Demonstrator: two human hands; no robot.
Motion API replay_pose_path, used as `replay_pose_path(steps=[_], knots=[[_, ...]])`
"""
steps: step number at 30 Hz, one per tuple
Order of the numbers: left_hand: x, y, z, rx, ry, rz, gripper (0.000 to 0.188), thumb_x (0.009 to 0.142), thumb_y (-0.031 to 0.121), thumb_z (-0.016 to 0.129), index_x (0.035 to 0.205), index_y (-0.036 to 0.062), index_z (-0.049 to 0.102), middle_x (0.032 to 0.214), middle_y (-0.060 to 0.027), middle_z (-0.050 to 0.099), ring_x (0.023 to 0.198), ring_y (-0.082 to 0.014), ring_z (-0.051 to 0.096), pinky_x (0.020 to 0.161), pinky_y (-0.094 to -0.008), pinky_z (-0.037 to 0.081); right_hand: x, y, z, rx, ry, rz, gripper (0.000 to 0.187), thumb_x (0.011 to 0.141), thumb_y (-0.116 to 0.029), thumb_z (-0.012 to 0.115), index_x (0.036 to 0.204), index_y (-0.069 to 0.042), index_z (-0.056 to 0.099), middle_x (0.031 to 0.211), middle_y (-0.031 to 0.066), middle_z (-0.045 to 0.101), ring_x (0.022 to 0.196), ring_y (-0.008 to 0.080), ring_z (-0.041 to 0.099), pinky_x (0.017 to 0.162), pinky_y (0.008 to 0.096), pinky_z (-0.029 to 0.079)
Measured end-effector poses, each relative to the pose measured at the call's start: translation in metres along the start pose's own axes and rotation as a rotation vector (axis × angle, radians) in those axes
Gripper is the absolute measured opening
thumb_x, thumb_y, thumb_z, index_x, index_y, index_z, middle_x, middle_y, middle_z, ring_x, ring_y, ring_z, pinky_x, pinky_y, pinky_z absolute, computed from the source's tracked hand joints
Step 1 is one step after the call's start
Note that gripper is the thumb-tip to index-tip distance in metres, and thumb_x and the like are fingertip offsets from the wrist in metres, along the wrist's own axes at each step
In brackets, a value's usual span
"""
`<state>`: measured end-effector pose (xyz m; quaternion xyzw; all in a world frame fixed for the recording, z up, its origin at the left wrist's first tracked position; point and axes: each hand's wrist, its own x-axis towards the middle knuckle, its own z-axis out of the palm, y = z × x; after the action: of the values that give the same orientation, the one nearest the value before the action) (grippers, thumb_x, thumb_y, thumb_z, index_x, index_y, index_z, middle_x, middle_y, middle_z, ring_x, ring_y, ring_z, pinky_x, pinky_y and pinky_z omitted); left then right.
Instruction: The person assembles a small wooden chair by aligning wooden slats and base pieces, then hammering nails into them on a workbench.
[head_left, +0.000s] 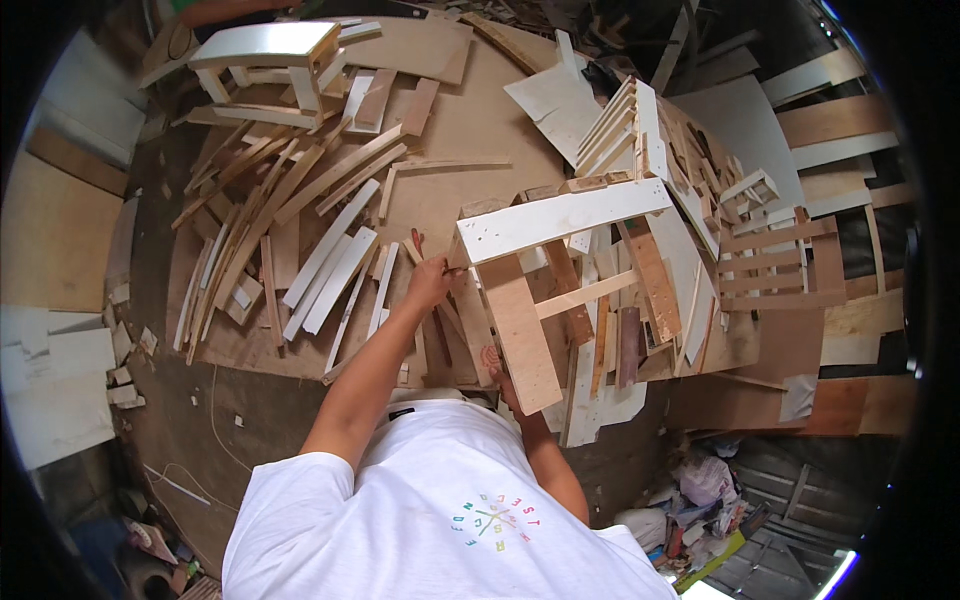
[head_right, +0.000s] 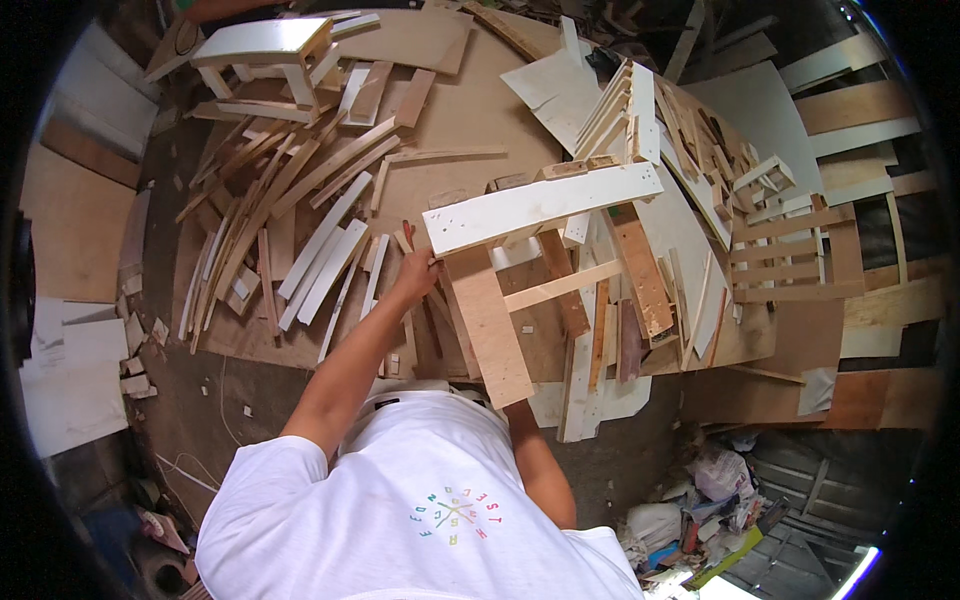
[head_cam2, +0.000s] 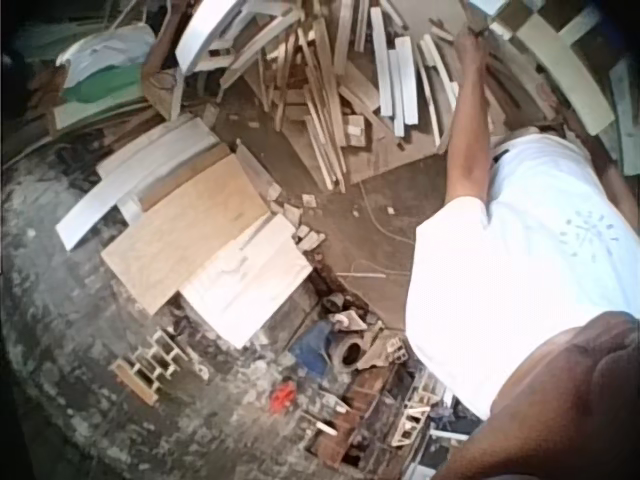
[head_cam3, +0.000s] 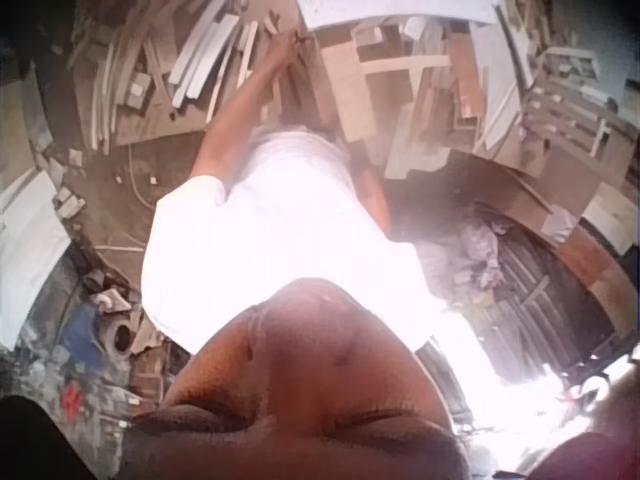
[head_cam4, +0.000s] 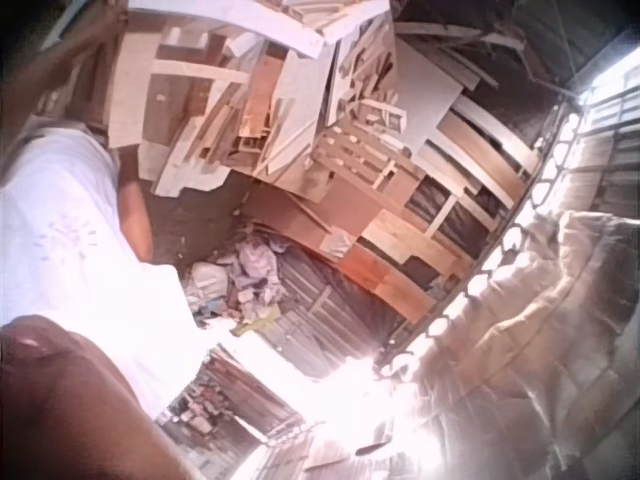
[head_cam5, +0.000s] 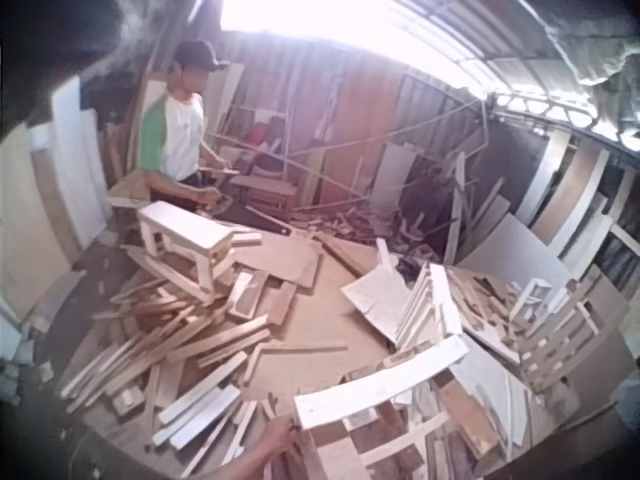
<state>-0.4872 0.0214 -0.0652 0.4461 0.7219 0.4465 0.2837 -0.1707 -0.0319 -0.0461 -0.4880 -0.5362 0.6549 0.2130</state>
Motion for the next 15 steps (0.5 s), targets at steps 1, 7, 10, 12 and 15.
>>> replay_pose_path(steps=[1,7,10,12,15], knots=[[0.0,0.002,-0.004,0.025,0.02,0.033,0.02,0.091,0.017,0.072,0.105,0.0028,0.069,0.093,-0.0215,0.072,0.087,-0.0412,0.07,0.078,-0.0485,0.053,0.003,-0.002,0.003,-0.005,0.001,0.0,0.042,0.097,-0.018,0.072,0.135,-0.007,0.06,0.097,0.0013,0.063,0.076,0.0123,0.054,0.067,0.0281,0.043],[0.016,0.044,-0.041,0.045,0.09,0.279,0.021,0.092,0.016,0.072,0.11,0.0051,0.069,0.091,-0.0177,0.07,0.084,-0.0385,0.069,0.074,-0.046,0.054,0.021,-0.022,0.027,-0.034,0.019,0.05,0.044,0.094,-0.013,0.075,0.136,-0.011,0.061,0.084,-0.0047,0.061,0.057,0.0064,0.047,0.051,0.0247,0.038],[0.035,0.097,-0.068,0.045,0.095,0.449,0.024,0.094,0.016,0.07,0.116,0.0075,0.068,0.096,-0.015,0.071,0.083,-0.0356,0.069,0.072,-0.0455,0.054,0.029,-0.067,0.044,0.152,-0.048,0.197,0.044,0.094,-0.011,0.074,0.137,-0.011,0.062,0.097,-0.0019,0.07,0.06,0.0079,0.055,0.054,0.0249,0.045],[0.05,0.118,-0.077,0.173,0.117,0.517,0.025,0.094,0.016,0.07,0.117,0.0087,0.068,0.099,-0.0129,0.072,0.084,-0.034,0.07,0.072,-0.0452,0.055,0.032,-0.093,0.057,0.183,-0.055,0.142,0.041,0.094,-0.014,0.075,0.133,-0.012,0.063,0.084,-0.0055,0.063,0.05,0.003,0.042,0.043,0.0226,0.031],[0.059,0.161,-0.086,0.301,0.109,0.569,0.023,0.093,0.017,0.07,0.116,0.0113,0.067,0.104,-0.0087,0.074,0.097,-0.031,0.071,0.077,-0.0459,0.058,0.04,-0.124,0.055,0.206,-0.032,0.092,0.037,0.093,-0.017,0.077,0.127,-0.011,0.066,0.074,-0.0069,0.054,0.051,0.0033,0.041,0.044,0.0234,0.031]])
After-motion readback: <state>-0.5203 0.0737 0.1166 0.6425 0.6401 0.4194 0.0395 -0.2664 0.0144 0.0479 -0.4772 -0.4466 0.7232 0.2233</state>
